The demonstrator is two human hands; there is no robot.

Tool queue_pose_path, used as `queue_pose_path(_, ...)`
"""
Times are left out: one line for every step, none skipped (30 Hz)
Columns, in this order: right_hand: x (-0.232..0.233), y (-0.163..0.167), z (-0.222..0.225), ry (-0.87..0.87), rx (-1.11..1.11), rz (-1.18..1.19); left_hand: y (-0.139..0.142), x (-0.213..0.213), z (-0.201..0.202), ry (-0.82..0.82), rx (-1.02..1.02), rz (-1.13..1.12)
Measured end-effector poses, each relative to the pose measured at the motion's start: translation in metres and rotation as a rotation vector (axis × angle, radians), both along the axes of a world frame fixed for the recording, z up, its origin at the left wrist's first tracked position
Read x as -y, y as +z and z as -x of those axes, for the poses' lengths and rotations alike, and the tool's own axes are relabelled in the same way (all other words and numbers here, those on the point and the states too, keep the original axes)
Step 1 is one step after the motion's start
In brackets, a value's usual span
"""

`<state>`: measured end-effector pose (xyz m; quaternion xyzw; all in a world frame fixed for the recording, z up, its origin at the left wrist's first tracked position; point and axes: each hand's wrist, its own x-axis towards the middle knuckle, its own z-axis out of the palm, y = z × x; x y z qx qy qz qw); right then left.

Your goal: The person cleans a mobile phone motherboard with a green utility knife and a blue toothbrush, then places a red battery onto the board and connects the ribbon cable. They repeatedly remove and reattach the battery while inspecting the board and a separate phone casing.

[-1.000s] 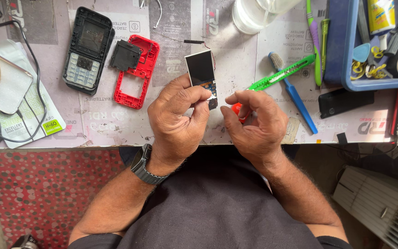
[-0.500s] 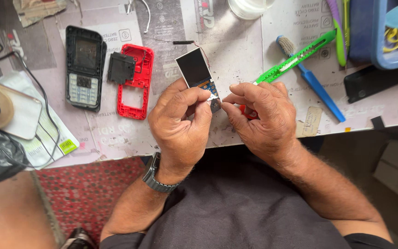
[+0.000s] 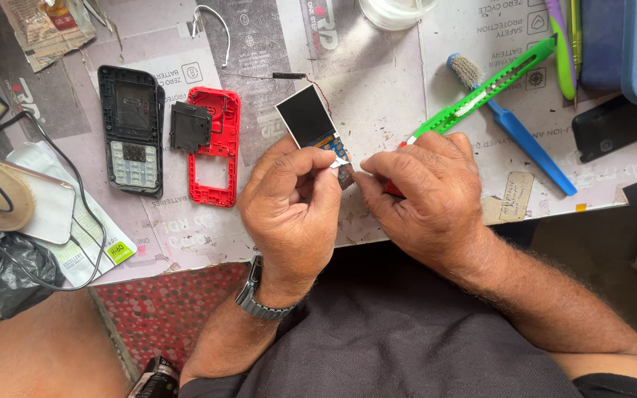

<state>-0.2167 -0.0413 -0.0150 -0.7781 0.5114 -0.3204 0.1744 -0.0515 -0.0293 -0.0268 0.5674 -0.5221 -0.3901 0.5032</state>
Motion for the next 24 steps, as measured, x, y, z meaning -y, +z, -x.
queue_pose_path(0.001,-0.0003,0.0004,0.004,-0.017,0.005,-0.0005,0.0008,0.0007,0.0,-0.006,-0.008)
queue_pose_path(0.0009,0.0001,0.0005,0.009,-0.034,0.011,-0.0004,0.0012,0.0005,-0.003,-0.004,-0.011)
queue_pose_path(0.0008,0.0001,0.0007,0.014,-0.051,0.017,-0.0007,0.0015,0.0003,-0.005,-0.002,-0.013)
queue_pose_path(0.0009,0.0001,0.0008,0.016,-0.054,0.022,-0.001,0.0018,0.0003,-0.008,0.0,-0.015)
queue_pose_path(0.0012,-0.0003,0.0015,0.018,-0.06,0.025,-0.002,0.0021,0.0012,-0.006,-0.005,-0.018)
queue_pose_path(0.0009,-0.0006,0.0011,0.021,-0.064,0.029,-0.0023,0.0017,0.0014,-0.003,-0.008,-0.021)
queue_pose_path(0.0006,-0.0009,0.0007,0.021,-0.065,0.027,-0.0025,0.0012,0.0015,0.0,-0.009,-0.023)
queue_pose_path(0.0,-0.001,0.0005,0.021,-0.066,0.023,-0.0026,0.0005,0.0013,0.001,-0.01,-0.022)
queue_pose_path(0.0001,-0.0014,0.0006,0.02,-0.067,0.022,-0.0031,0.0005,0.0014,0.0,-0.011,-0.021)
queue_pose_path(-0.001,-0.0012,0.0,0.019,-0.063,0.024,-0.003,-0.0002,0.0007,0.0,-0.011,-0.017)
queue_pose_path(-0.0021,-0.0009,-0.0005,0.019,-0.059,0.027,-0.0028,-0.0007,0.0001,0.002,-0.017,-0.016)
queue_pose_path(-0.0027,-0.0007,-0.0007,0.019,-0.055,0.03,-0.0028,-0.0011,-0.0001,0.003,-0.023,-0.015)
queue_pose_path(-0.0031,-0.0004,-0.0008,0.019,-0.057,0.035,-0.0028,-0.0013,-0.0001,0.004,-0.029,-0.014)
queue_pose_path(-0.0032,-0.0007,-0.001,0.018,-0.058,0.039,-0.0031,-0.0012,-0.0005,0.003,-0.031,-0.015)
queue_pose_path(-0.003,-0.0008,-0.0012,0.018,-0.06,0.043,-0.0033,-0.0009,-0.0008,0.001,-0.033,-0.016)
queue_pose_path(-0.003,-0.001,-0.0014,0.017,-0.057,0.046,-0.0036,-0.0009,-0.001,-0.001,-0.036,-0.018)
queue_pose_path(-0.0036,-0.0004,-0.0017,0.016,-0.054,0.05,-0.0031,-0.0016,-0.0012,0.001,-0.043,-0.017)
queue_pose_path(-0.0038,-0.0001,-0.0014,0.014,-0.052,0.055,-0.0033,-0.0019,-0.0009,0.002,-0.051,-0.016)
queue_pose_path(-0.0039,0.0004,-0.001,0.015,-0.051,0.057,-0.0033,-0.0021,-0.0005,0.003,-0.06,-0.016)
queue_pose_path(-0.004,0.001,-0.0007,0.016,-0.05,0.059,-0.0034,-0.0025,-0.0002,0.002,-0.063,-0.015)
queue_pose_path(-0.004,0.0016,-0.0005,0.018,-0.049,0.062,-0.0033,-0.0027,0.0,0.002,-0.066,-0.014)
queue_pose_path(-0.0044,0.0023,-0.0005,0.017,-0.045,0.066,-0.003,-0.003,0.0,0.002,-0.069,-0.012)
queue_pose_path(-0.0048,0.0031,-0.0004,0.016,-0.042,0.071,-0.0027,-0.0032,-0.0002,-0.002,-0.059,-0.008)
queue_pose_path(-0.0054,0.0041,-0.0004,0.015,-0.039,0.077,-0.0021,-0.0033,-0.0006,-0.005,-0.05,-0.002)
